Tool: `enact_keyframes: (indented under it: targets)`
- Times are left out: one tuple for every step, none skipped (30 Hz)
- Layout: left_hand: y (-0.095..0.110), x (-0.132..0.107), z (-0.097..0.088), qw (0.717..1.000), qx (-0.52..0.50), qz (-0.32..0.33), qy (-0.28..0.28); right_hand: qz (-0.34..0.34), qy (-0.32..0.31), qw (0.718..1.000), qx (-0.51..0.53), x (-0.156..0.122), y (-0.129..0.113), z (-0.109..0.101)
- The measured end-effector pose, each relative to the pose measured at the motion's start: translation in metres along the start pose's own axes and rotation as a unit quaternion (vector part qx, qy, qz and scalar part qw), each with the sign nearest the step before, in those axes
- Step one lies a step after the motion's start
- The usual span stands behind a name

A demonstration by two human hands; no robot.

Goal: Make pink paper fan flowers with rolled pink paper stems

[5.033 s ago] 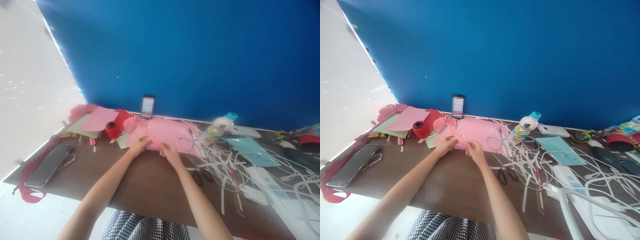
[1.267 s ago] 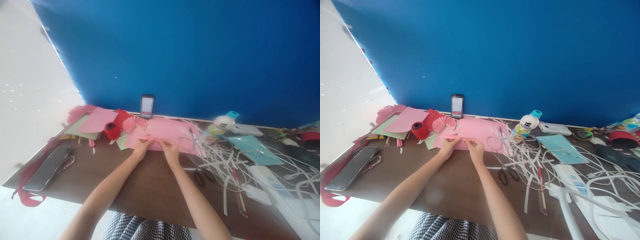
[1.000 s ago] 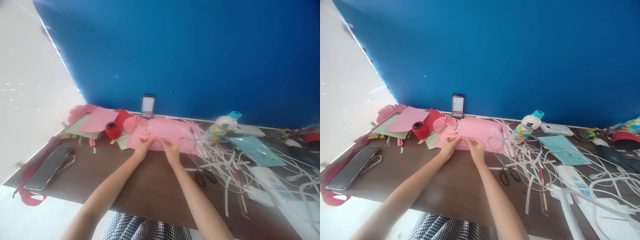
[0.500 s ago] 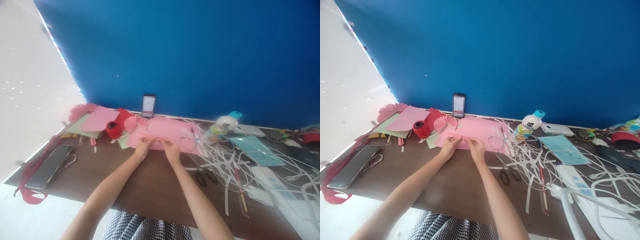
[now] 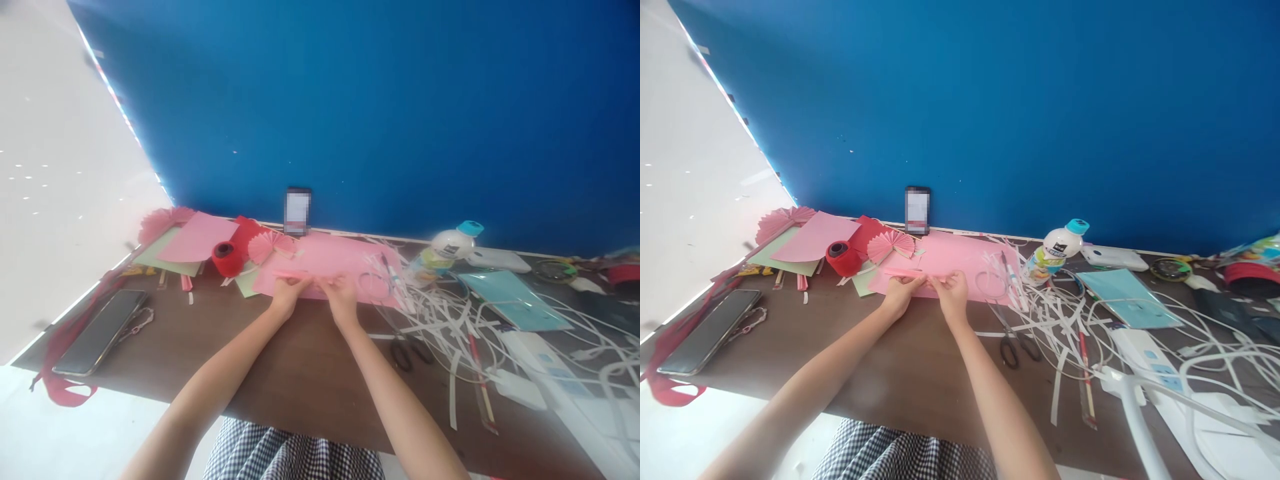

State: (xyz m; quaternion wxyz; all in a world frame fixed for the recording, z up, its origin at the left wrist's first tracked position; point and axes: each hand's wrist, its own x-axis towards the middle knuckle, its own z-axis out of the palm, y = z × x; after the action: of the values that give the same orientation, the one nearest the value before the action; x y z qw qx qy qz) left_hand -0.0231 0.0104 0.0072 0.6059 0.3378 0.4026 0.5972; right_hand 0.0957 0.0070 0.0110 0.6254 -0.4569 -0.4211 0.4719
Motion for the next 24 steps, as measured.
enact_keyframes:
  targets:
    - [0.0, 0.0, 0.0, 1.0, -0.005, 0.0, 0.001, 0.003, 0.0, 1.0, 0.007, 0.0, 0.001, 0.0]
    - [0.0, 0.0, 0.001, 1.0, -0.011, 0.0, 0.003, 0.007, -0.002, 1.0, 0.01, 0.0, 0.001, 0.0]
    - [0.0, 0.0, 0.001, 1.0, -0.016, 0.002, 0.004, 0.011, -0.002, 1.0, 0.009, -0.001, 0.001, 0.0]
    - [-0.001, 0.0, 0.001, 1.0, -0.018, 0.004, 0.003, 0.015, 0.001, 1.0, 0.008, -0.001, 0.002, 0.0]
    - [-0.001, 0.0, 0.002, 1.0, -0.02, 0.005, 0.002, 0.02, 0.004, 1.0, 0.006, -0.001, 0.002, -0.001]
    - [-0.001, 0.0, 0.002, 1.0, -0.02, 0.005, 0.001, 0.025, 0.006, 1.0, 0.005, -0.001, 0.002, -0.001]
    - [0.0, 0.0, 0.002, 1.0, -0.022, 0.003, 0.0, 0.029, 0.006, 1.0, 0.005, -0.001, 0.002, -0.001]
    - [0.0, 0.0, 0.002, 1.0, -0.024, 0.0, 0.0, 0.033, 0.001, 0.999, 0.008, 0.0, 0.002, -0.002]
    - [0.001, 0.0, 0.002, 1.0, -0.03, -0.004, 0.003, 0.037, -0.006, 0.999, 0.014, 0.0, 0.002, -0.002]
    - [0.001, 0.0, 0.002, 0.999, -0.04, -0.009, 0.007, 0.042, -0.015, 0.999, 0.021, 0.001, 0.002, -0.003]
    - [0.002, 0.0, 0.002, 0.998, -0.054, -0.014, 0.008, 0.048, -0.022, 0.998, 0.029, 0.002, 0.003, -0.003]
    - [0.003, 0.001, 0.002, 0.997, -0.069, -0.021, 0.006, 0.054, -0.028, 0.997, 0.036, 0.002, 0.003, -0.004]
    - [0.004, 0.001, 0.002, 0.996, -0.085, -0.031, 0.002, 0.061, -0.031, 0.997, 0.041, 0.004, 0.003, -0.005]
    - [0.006, 0.003, 0.001, 0.994, -0.099, -0.041, -0.003, 0.067, -0.03, 0.996, 0.044, 0.005, 0.003, -0.006]
    - [0.007, 0.004, 0.001, 0.993, -0.11, -0.05, -0.007, 0.071, -0.028, 0.996, 0.044, 0.006, 0.003, -0.008]
    - [0.008, 0.005, 0.0, 0.991, -0.12, -0.057, -0.01, 0.074, -0.025, 0.996, 0.043, 0.007, 0.003, -0.01]
    - [0.01, 0.007, -0.001, 0.99, -0.128, -0.06, -0.012, 0.075, -0.02, 0.996, 0.041, 0.008, 0.002, -0.013]
    - [0.011, 0.008, -0.003, 0.989, -0.134, -0.06, -0.012, 0.076, -0.015, 0.996, 0.039, 0.008, 0.001, -0.015]
    - [0.012, 0.01, -0.004, 0.989, -0.137, -0.057, -0.014, 0.076, -0.01, 0.996, 0.036, 0.009, -0.001, -0.018]
    - [0.013, 0.011, -0.005, 0.989, -0.137, -0.054, -0.017, 0.077, -0.006, 0.996, 0.033, 0.009, -0.002, -0.02]
    - [0.014, 0.011, -0.006, 0.989, -0.135, -0.052, -0.02, 0.078, -0.005, 0.996, 0.032, 0.01, -0.003, -0.022]
    - [0.015, 0.012, -0.007, 0.99, -0.132, -0.05, -0.022, 0.08, -0.005, 0.996, 0.032, 0.01, -0.003, -0.024]
    - [0.016, 0.012, -0.008, 0.99, -0.131, -0.047, -0.024, 0.083, -0.007, 0.996, 0.034, 0.01, -0.004, -0.025]
    - [0.016, 0.012, -0.008, 0.99, -0.131, -0.044, -0.023, 0.087, -0.009, 0.996, 0.037, 0.01, -0.004, -0.025]
